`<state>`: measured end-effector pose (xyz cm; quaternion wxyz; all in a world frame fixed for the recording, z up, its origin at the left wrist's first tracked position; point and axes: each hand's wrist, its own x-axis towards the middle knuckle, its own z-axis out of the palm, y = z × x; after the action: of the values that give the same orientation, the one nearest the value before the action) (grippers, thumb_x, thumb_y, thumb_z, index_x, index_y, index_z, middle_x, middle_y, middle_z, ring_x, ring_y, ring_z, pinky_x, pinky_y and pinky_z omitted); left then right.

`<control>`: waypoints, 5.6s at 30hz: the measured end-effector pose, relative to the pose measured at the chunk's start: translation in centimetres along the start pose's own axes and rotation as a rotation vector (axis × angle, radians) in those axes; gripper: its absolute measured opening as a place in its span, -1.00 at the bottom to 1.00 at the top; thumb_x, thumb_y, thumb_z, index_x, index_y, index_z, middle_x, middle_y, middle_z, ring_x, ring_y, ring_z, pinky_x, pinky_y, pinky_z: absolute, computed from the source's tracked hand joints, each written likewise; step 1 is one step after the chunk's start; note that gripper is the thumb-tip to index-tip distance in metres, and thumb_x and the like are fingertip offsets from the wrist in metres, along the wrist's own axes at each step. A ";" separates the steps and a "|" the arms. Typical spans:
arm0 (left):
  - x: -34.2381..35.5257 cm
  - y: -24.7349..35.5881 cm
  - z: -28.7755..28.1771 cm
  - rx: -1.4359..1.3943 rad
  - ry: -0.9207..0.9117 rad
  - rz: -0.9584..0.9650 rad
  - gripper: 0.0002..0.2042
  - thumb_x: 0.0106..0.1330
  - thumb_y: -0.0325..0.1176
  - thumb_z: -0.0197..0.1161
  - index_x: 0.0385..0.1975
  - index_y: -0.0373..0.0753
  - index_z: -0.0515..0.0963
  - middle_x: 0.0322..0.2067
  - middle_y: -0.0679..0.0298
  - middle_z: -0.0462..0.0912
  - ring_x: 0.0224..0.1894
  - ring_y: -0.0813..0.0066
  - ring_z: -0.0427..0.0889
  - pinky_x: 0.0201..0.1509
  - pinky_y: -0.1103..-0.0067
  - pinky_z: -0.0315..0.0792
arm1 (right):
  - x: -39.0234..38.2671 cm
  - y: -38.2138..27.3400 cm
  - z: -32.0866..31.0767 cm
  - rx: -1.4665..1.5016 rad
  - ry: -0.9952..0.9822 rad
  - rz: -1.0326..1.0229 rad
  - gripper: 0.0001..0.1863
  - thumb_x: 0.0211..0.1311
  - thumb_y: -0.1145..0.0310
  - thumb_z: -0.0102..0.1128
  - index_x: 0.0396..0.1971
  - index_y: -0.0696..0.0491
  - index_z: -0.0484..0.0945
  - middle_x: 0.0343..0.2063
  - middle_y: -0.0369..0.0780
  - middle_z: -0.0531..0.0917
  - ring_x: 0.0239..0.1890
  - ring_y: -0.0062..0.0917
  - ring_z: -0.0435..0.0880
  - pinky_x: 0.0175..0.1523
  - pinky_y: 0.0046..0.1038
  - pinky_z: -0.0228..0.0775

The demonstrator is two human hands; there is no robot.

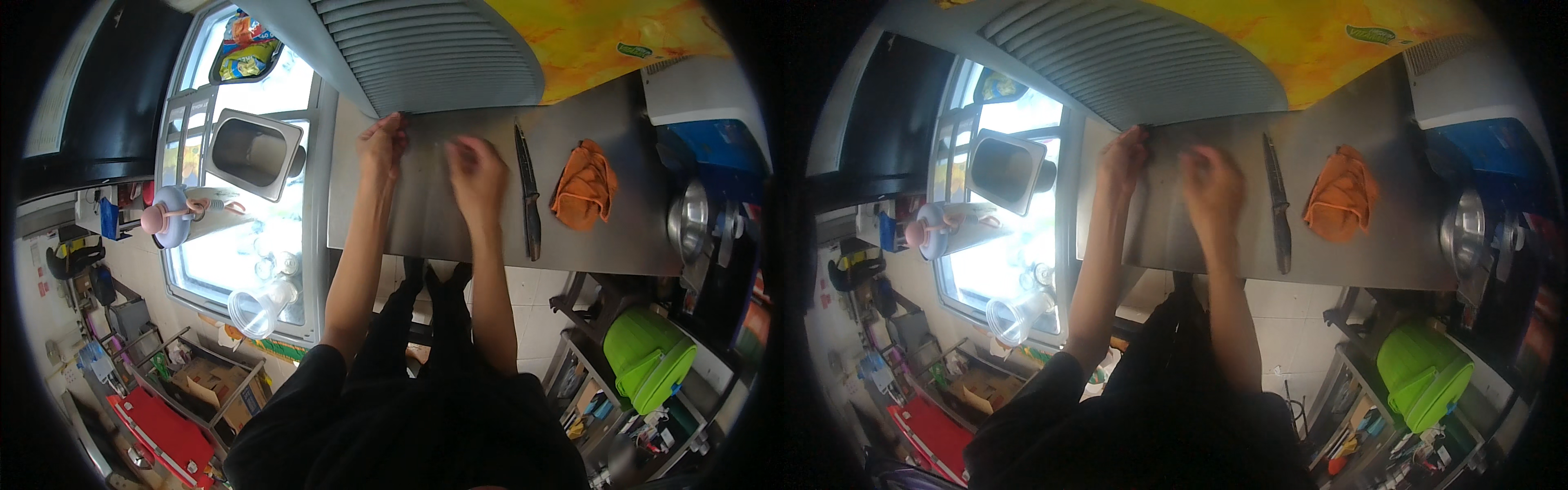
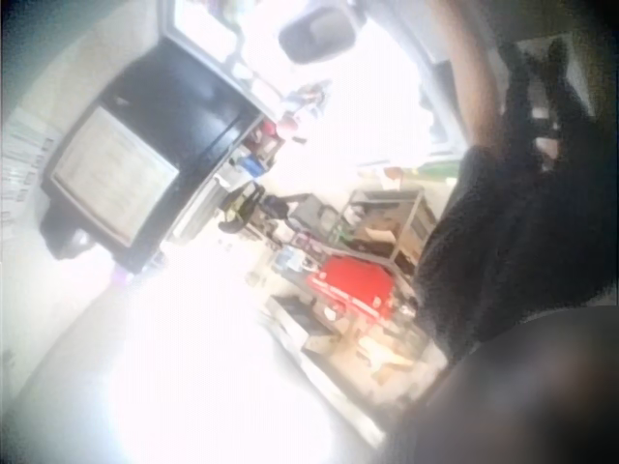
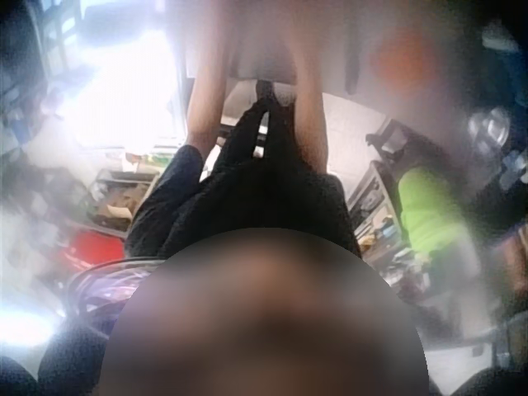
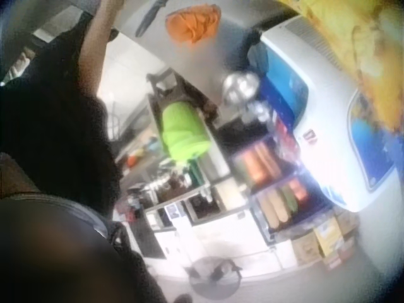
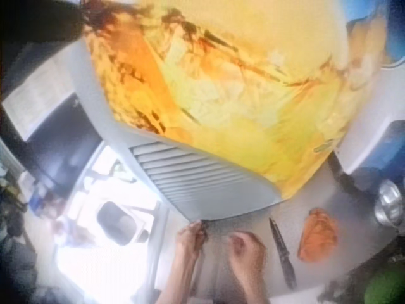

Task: The person uses a knife to pry and remove a plastic cover from a beverage dispenser, then reattaches it by hand. They manipulate the cover and the dispenser body to align and secure the parts.

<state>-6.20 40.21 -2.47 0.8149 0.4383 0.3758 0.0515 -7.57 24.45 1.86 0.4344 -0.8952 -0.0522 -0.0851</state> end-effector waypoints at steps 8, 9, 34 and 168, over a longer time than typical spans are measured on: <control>0.3 0.9 -0.6 -0.320 -0.181 -0.163 -0.89 0.20 -0.49 0.13 -0.32 -0.36 0.46 -0.42 0.21 0.53 -0.45 0.56 0.44 -0.37 0.62 0.40 | -7.3 4.9 -7.7 -0.493 0.049 0.263 -0.59 0.12 0.25 0.14 -0.04 0.05 0.34 -0.20 -0.06 0.48 -0.09 -0.18 0.45 -0.01 -0.28 0.24; 0.3 1.0 -0.7 -0.325 -0.172 -0.185 -0.89 0.21 -0.49 0.13 -0.31 -0.36 0.46 -0.40 0.21 0.53 -0.43 0.55 0.44 -0.34 0.61 0.40 | -7.2 4.6 -7.5 -0.400 0.037 0.290 -0.60 0.14 0.26 0.12 -0.03 0.06 0.33 -0.21 -0.05 0.49 -0.11 -0.16 0.47 -0.04 -0.29 0.27; -0.3 0.0 -1.1 -0.147 -0.253 -0.011 -0.79 0.34 -0.34 -0.06 -0.23 -0.33 0.45 -0.30 0.16 0.55 -0.19 0.38 0.50 -0.03 0.49 0.34 | -9.8 -1.8 -1.3 0.129 -0.155 0.186 -0.73 0.21 0.36 0.08 -0.14 0.16 0.40 -0.47 -0.13 0.58 -0.50 -0.48 0.56 -0.35 -0.49 0.38; -12.9 -1.8 -3.6 -0.152 -0.463 -0.316 -0.75 0.32 -0.20 0.01 -0.27 -0.29 0.45 -0.19 0.08 0.57 -0.02 0.26 0.48 0.08 0.42 0.35 | -11.4 -4.5 -1.2 1.217 -0.247 1.039 -0.65 0.25 0.09 -0.02 -0.22 0.09 0.33 -0.67 -0.28 0.43 -0.77 -0.61 0.33 -0.66 -0.60 0.15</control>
<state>-18.21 36.19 2.28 0.9074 0.3122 0.2385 -0.1495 -19.63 26.09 3.80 0.8205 -0.4148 0.2855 0.2706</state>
